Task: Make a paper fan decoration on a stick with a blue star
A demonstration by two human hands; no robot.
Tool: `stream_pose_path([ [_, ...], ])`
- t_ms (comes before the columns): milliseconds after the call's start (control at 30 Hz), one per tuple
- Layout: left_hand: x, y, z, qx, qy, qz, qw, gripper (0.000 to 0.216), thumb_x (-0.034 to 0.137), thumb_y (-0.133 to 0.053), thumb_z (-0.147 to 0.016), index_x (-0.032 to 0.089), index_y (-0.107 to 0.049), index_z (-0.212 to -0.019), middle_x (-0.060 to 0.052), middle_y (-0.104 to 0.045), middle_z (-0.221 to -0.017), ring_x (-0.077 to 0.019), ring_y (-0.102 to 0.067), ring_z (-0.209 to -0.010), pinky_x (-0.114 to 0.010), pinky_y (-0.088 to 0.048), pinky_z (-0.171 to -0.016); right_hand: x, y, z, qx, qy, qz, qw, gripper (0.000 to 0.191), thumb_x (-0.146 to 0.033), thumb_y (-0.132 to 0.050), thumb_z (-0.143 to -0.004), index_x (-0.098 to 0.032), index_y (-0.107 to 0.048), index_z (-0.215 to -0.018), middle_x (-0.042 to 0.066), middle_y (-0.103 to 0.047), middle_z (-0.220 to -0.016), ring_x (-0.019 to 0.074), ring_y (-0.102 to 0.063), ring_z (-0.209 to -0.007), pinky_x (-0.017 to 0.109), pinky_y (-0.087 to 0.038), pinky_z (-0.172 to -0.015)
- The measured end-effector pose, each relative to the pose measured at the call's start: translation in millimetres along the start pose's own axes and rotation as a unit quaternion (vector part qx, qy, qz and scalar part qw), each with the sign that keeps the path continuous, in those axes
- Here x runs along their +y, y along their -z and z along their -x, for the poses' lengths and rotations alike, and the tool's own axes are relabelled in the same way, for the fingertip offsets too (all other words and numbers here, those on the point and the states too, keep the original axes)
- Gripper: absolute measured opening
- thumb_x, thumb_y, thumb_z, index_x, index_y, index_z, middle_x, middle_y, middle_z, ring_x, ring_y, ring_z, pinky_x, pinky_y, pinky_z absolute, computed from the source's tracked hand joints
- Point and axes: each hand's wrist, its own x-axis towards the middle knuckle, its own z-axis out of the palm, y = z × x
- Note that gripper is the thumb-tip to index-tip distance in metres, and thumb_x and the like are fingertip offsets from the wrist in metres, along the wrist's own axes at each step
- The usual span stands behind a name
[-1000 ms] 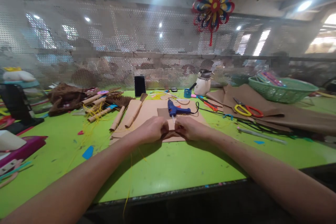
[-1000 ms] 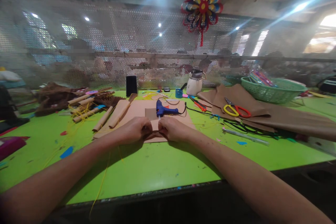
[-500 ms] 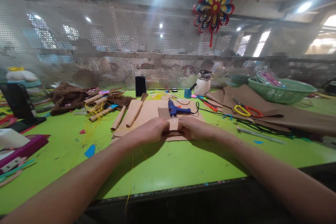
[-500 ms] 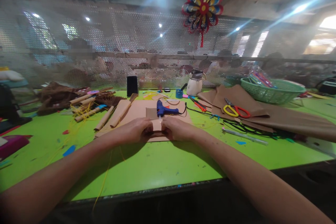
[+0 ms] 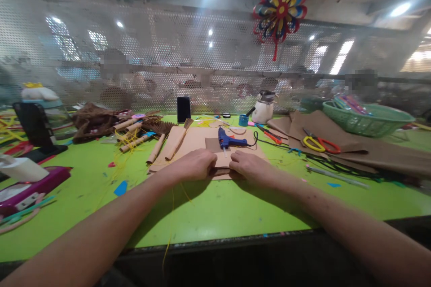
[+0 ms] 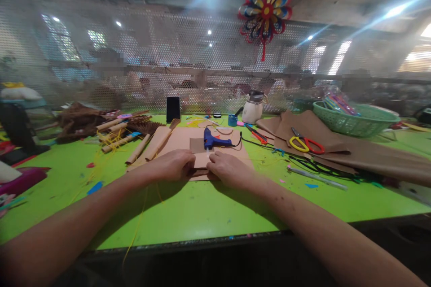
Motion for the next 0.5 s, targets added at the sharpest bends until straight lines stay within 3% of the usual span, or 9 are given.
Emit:
stream_pose_path([
  [200,-2.9,7.7,-5.5,0.005,0.043,0.167,0.985,0.029,0.021,-0.042,-0.069,0.015,-0.066,-0.084,-0.003,-0.065,-0.078,-0.0146,-0.053,-0.068,-0.022,-0.036,-0.061,1.6,-7.4,-2.8,0.042,-0.005,0.023,0.999,0.005,-0.014,-0.051,-0.076,-0.013,-0.055,-0.079,0.007,-0.051,-0.078,0.0170,-0.043,-0.074,0.028,-0.034,-0.061],
  [333,0.4,11.3,-7.5,0.009,0.064,0.232,0.970,0.037,0.035,-0.034,-0.080,0.013,-0.063,-0.072,-0.002,-0.060,-0.068,-0.0135,-0.047,-0.062,-0.022,-0.033,-0.058,1.7,-4.9,-6.0,0.071,0.030,0.052,0.996,0.012,-0.012,-0.051,-0.077,-0.012,-0.056,-0.088,0.009,-0.052,-0.081,0.0194,-0.043,-0.079,0.031,-0.036,-0.066],
  [500,6.9,9.1,-4.8,-0.028,0.070,0.297,0.952,0.040,0.046,-0.042,-0.078,0.013,-0.056,-0.059,0.001,-0.049,-0.058,-0.0099,-0.037,-0.055,-0.021,-0.029,-0.054,-5.9,-1.5,-6.8,0.084,0.063,0.081,0.991,0.009,-0.017,-0.052,-0.079,-0.010,-0.058,-0.083,0.009,-0.052,-0.078,0.0198,-0.041,-0.075,0.032,-0.037,-0.065],
])
